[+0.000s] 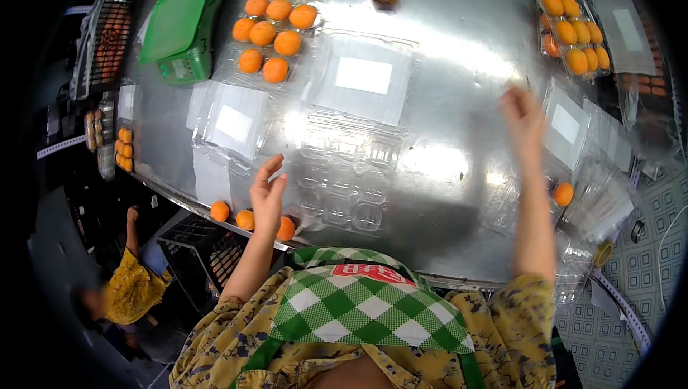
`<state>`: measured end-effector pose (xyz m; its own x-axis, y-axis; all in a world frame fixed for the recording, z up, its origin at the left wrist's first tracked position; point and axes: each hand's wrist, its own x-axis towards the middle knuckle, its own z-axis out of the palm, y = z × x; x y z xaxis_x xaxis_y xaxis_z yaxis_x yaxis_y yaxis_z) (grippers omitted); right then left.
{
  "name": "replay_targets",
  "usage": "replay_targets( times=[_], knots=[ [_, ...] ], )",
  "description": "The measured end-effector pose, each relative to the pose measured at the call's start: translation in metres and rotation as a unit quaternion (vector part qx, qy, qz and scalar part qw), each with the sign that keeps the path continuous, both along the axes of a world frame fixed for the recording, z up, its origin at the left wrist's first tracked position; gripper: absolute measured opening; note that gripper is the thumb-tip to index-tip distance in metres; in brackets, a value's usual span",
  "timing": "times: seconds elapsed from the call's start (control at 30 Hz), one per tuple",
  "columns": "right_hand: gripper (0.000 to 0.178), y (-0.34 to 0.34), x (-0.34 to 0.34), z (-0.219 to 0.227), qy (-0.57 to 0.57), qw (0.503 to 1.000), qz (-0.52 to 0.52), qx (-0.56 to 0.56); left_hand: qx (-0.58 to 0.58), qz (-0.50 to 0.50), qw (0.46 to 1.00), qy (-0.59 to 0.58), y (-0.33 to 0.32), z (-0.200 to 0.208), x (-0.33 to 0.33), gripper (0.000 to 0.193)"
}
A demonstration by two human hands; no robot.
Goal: The person picks up persimmons from a metal table, removes the green calyx from the top of each fruit, and places them into clear plastic clamshell containers. The person works methodically, filling multiple containers with the prepared fruit.
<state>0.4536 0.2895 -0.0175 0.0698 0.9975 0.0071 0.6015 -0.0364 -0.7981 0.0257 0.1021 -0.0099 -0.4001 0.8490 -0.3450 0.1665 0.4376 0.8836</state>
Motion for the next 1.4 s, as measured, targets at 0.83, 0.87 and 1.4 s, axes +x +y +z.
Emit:
replay_targets(
  times=[0.83, 0.87, 1.4],
  knots=[
    [0.050, -0.151, -0.096, 0.000, 0.229, 0.965, -0.028, -0.125, 0.135, -0.185, 0.971, -0.076, -0.052, 0.019, 0.052, 0.062],
    [0.049, -0.160, -0.083, 0.014, 0.220, 0.968, -0.051, -0.112, 0.137, -0.185, 0.967, -0.105, -0.057, 0.031, 0.064, 0.062],
    [0.047, -0.279, 0.233, 0.182, 0.030, 0.962, -0.271, -0.028, 0.086, -0.316, 0.938, -0.114, -0.031, 0.063, 0.078, 0.054]
  ],
)
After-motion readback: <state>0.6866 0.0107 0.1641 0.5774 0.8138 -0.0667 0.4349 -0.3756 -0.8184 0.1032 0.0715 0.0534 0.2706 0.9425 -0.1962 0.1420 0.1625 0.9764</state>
